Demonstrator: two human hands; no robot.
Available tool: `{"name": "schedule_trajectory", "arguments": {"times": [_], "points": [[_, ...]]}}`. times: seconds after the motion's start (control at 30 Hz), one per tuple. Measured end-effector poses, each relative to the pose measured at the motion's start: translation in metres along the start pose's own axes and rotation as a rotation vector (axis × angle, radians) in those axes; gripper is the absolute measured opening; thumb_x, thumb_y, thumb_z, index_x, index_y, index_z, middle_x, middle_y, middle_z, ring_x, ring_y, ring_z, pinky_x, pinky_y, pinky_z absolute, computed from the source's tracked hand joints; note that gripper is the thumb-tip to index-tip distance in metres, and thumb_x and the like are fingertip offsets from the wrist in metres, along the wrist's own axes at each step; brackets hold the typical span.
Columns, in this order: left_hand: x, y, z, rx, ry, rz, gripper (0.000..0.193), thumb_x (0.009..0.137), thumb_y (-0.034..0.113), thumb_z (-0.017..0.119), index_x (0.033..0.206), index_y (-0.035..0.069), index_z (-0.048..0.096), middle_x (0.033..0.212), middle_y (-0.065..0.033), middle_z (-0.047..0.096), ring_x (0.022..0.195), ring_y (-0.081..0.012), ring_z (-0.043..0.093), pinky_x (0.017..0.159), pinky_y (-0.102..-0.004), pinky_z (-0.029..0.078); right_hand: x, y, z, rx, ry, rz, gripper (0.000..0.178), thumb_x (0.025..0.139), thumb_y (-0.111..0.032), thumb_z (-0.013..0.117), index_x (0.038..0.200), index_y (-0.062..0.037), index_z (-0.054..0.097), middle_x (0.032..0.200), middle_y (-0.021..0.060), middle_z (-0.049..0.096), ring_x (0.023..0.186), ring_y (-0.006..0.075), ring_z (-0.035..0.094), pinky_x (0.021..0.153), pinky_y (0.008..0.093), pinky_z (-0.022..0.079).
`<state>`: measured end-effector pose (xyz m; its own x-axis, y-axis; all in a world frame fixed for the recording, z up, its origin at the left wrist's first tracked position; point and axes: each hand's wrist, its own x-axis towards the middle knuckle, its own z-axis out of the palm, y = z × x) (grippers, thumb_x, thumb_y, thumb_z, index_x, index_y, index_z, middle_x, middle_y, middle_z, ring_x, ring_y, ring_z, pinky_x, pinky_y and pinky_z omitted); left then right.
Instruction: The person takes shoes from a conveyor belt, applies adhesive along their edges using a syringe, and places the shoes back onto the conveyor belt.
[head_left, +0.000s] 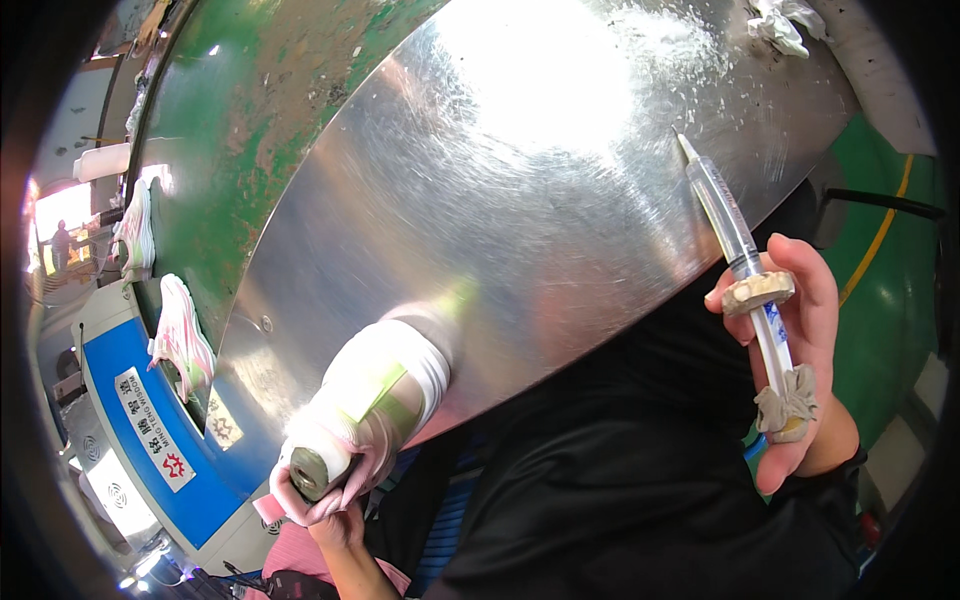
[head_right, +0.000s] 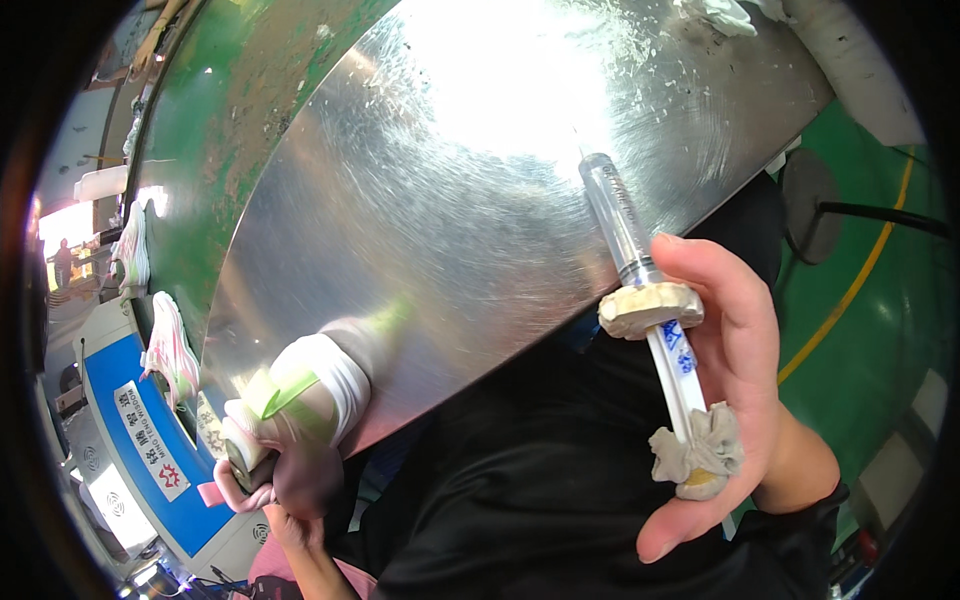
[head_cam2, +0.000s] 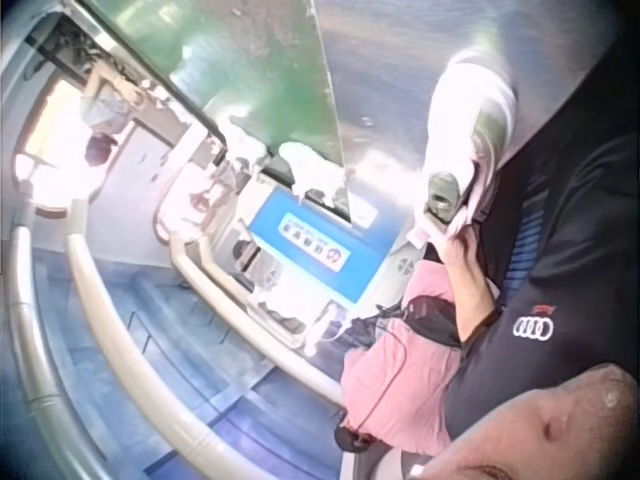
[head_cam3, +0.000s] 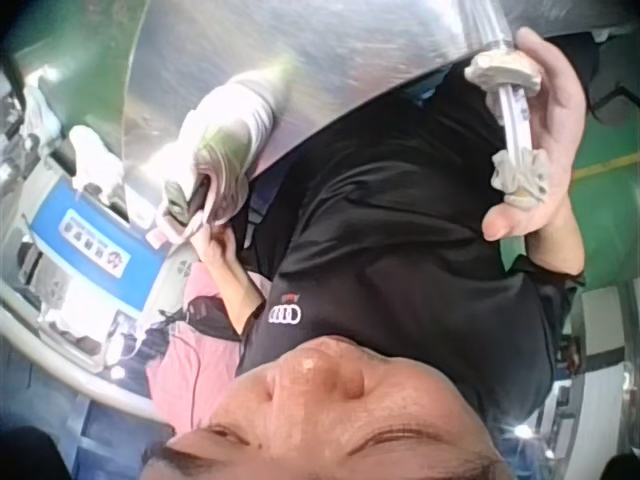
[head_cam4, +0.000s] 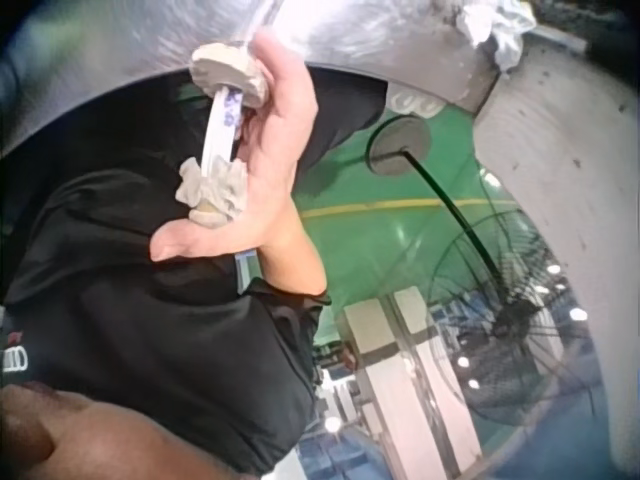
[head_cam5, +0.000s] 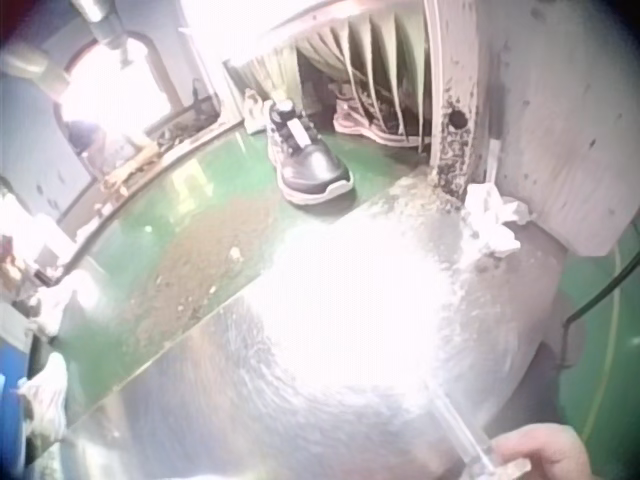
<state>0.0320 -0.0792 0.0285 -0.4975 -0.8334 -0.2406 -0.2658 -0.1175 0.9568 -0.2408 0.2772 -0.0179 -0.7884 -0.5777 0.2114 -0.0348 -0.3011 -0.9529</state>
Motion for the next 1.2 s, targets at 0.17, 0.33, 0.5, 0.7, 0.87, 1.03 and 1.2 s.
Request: {"name": "schedule_trajectory", "arguments": {"times": [0.17,0.33,0.5,0.7,0.87,1.03,1.2], "points": [[0.011,0.004,0.007,0.218,-0.012,0.165,0.052,0.065,0.004,0.067,0.111,0.006,0.040,0.120,-0.0234,0.052,0.113,-0.0333,0.050,0.100,-0.0478,0.040,0.007,-0.014,-0.007,-0.040,-0.157,0.032,0.130,0.047,-0.051,0.091,0.138,0.0083,0.019,0.124,0.0156,0.042,0.110,0.0190,0.048,0.095,0.0300,0.040],[0.019,0.003,0.010,0.469,-0.017,0.419,0.045,0.073,0.015,0.070,0.108,0.001,0.044,0.106,-0.0200,0.057,0.096,-0.0272,0.057,0.087,-0.0394,0.046,0.003,-0.022,0.004,0.014,-0.150,0.114,0.107,0.050,-0.050,0.089,0.128,0.0037,0.037,0.110,0.0149,0.052,0.095,0.0203,0.057,0.082,0.0308,0.044],[0.025,-0.001,0.001,0.244,-0.005,0.336,0.052,0.070,0.018,0.077,0.109,-0.001,0.047,0.103,-0.0144,0.058,0.091,-0.0222,0.058,0.082,-0.0354,0.048,0.016,-0.027,0.039,0.528,-0.269,0.311,0.087,0.061,-0.057,0.080,0.121,-0.0026,0.049,0.105,0.0167,0.062,0.091,0.0220,0.060,0.070,0.0300,0.041],[0.020,-0.009,-0.014,0.271,-0.041,0.366,0.061,0.064,0.024,0.077,0.109,-0.004,0.046,0.106,-0.0217,0.057,0.095,-0.0282,0.059,0.086,-0.0397,0.048,0.024,-0.008,0.053,0.629,-0.413,0.313,0.088,0.068,-0.061,0.072,0.126,0.0011,0.049,0.114,0.0190,0.061,0.093,0.0238,0.060,0.071,0.0299,0.038],[0.020,-0.013,-0.025,0.301,-0.069,0.405,0.069,0.059,0.029,0.077,0.110,-0.006,0.044,0.109,-0.0277,0.057,0.097,-0.0332,0.060,0.090,-0.0434,0.047,0.027,0.000,0.061,0.628,-0.473,0.322,0.091,0.068,-0.062,0.072,0.128,0.0028,0.047,0.113,0.0184,0.060,0.095,0.0238,0.059,0.072,0.0303,0.038],[0.020,-0.020,-0.042,0.372,-0.129,0.484,0.078,0.055,0.034,0.077,0.110,-0.008,0.043,0.111,-0.0338,0.056,0.100,-0.0383,0.060,0.093,-0.0470,0.047,0.026,0.002,0.067,0.622,-0.450,0.332,0.091,0.068,-0.062,0.072,0.127,0.0030,0.048,0.112,0.0172,0.060,0.095,0.0238,0.059,0.073,0.0303,0.038],[0.014,-0.027,-0.053,0.514,-0.178,0.537,0.112,0.059,0.054,0.082,0.139,0.004,0.022,0.138,-0.0055,0.034,0.125,-0.0194,0.037,0.107,-0.0347,0.035,0.031,0.002,0.069,0.597,-0.446,0.329,0.091,0.068,-0.062,0.071,0.126,0.0038,0.048,0.112,0.0172,0.060,0.096,0.0237,0.058,0.073,0.0306,0.039]]}}
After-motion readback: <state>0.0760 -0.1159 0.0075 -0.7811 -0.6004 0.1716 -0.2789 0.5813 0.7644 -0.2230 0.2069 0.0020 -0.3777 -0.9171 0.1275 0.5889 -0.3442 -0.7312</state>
